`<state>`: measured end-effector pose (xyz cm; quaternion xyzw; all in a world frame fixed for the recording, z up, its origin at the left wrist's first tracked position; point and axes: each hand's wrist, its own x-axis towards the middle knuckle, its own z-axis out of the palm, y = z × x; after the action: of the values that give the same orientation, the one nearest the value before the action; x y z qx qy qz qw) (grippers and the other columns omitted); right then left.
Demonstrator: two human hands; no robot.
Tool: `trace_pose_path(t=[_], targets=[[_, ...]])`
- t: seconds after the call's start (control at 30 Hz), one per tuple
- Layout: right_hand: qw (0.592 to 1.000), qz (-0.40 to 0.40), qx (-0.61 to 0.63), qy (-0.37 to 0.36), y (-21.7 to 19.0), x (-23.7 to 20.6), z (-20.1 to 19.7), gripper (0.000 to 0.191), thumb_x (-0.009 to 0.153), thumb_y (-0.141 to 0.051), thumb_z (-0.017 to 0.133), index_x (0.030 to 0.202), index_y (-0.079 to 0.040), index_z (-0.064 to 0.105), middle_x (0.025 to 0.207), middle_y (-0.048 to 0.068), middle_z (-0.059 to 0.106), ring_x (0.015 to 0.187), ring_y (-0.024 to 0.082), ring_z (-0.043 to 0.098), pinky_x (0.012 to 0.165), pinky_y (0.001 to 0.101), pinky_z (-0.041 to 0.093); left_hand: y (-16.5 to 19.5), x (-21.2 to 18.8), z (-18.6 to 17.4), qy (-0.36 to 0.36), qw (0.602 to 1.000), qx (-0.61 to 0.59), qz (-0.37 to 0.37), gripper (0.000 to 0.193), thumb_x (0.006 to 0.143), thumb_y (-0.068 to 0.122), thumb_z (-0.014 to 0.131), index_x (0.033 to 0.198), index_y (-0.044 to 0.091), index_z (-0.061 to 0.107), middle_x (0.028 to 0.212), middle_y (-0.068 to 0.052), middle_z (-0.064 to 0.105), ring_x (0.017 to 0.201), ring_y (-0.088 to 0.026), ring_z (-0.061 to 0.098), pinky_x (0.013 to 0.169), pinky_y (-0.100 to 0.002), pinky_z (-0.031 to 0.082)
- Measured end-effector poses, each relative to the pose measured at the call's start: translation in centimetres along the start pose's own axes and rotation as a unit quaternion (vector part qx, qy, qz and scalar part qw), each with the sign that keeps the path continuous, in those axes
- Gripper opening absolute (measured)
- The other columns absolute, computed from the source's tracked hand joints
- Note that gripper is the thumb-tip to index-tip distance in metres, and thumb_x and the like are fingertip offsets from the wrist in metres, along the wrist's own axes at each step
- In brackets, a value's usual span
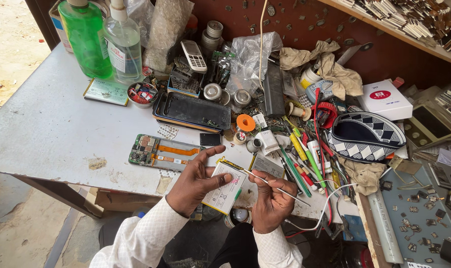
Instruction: The person removes the back cover of a smartphone and uses a metal tool to peel off the protective film from a new battery. They handle the battery and phone components on a cluttered workbench.
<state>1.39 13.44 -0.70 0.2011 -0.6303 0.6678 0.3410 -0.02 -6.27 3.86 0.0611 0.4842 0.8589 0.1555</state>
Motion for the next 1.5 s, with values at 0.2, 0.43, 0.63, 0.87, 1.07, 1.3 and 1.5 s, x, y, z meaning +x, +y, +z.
trace_pose_path(t=[0.2,0.43,0.63,0.87,1.07,1.3,1.5], targets=[[1.000,0.004,0.002,0.006,0.0,0.0,0.0,0.028,0.099,0.007,0.062,0.114,-0.008,0.044,0.106,0.023,0.069,0.103,0.030,0.075,0.086,0.0409,0.068,-0.4,0.0,-0.1,-0.004,1.000,-0.019,0.002,0.078,0.083,0.000,0.073,0.150,0.001,0.034,0.100,-0.019,0.080,0.087,-0.019,0.078,0.076,-0.031,0.063],[1.000,-0.007,-0.009,0.007,-0.4,1.0,-0.4,0.031,0.103,0.007,0.063,0.117,-0.010,0.042,0.112,0.025,0.071,0.098,0.026,0.074,0.088,0.0380,0.066,-0.6,0.1,0.1,-0.005,1.000,-0.011,0.020,0.079,0.082,-0.003,0.073,0.150,0.000,0.035,0.100,-0.019,0.078,0.088,-0.020,0.077,0.076,-0.032,0.062],[0.994,-0.012,-0.028,-0.103,-1.2,0.9,-1.5,0.037,0.101,0.005,0.061,0.123,-0.010,0.036,0.117,0.024,0.069,0.103,0.026,0.074,0.087,0.0354,0.066,-0.3,-0.1,0.1,-0.002,1.000,0.015,0.011,0.080,0.082,-0.001,0.074,0.151,0.001,0.033,0.099,-0.022,0.079,0.089,-0.021,0.077,0.077,-0.032,0.062],[0.987,-0.033,-0.062,-0.145,-0.9,1.1,-1.9,0.036,0.100,0.008,0.061,0.121,-0.008,0.037,0.115,0.024,0.070,0.110,0.029,0.073,0.090,0.0369,0.067,-0.6,0.0,-0.1,-0.026,0.999,-0.019,0.031,0.081,0.082,0.001,0.074,0.151,0.001,0.031,0.106,-0.022,0.078,0.095,-0.021,0.077,0.082,-0.032,0.063],[0.981,-0.056,-0.092,-0.161,-0.5,1.3,-2.2,0.031,0.099,0.008,0.062,0.116,-0.005,0.039,0.112,0.024,0.072,0.112,0.029,0.074,0.094,0.0359,0.065,-0.7,0.0,-0.3,-0.029,0.999,-0.015,0.028,0.081,0.082,0.002,0.075,0.151,0.001,0.032,0.107,-0.022,0.078,0.094,-0.021,0.077,0.080,-0.033,0.063],[0.972,-0.119,-0.130,-0.158,0.4,0.7,-2.6,0.026,0.100,0.007,0.060,0.114,-0.004,0.041,0.111,0.027,0.072,0.108,0.031,0.076,0.088,0.0335,0.067,-0.8,0.0,-0.3,-0.041,0.999,-0.020,0.025,0.081,0.083,0.000,0.074,0.151,0.002,0.031,0.106,-0.020,0.078,0.093,-0.021,0.076,0.080,-0.032,0.063],[0.974,-0.165,-0.127,-0.087,0.5,1.2,-1.9,0.028,0.099,0.008,0.061,0.111,-0.003,0.039,0.110,0.030,0.070,0.109,0.034,0.075,0.089,0.0374,0.063,-1.1,-0.2,0.1,-0.041,0.997,0.059,-0.010,0.083,0.081,-0.002,0.074,0.153,0.006,0.034,0.095,-0.021,0.078,0.082,-0.022,0.076,0.071,-0.032,0.061]])
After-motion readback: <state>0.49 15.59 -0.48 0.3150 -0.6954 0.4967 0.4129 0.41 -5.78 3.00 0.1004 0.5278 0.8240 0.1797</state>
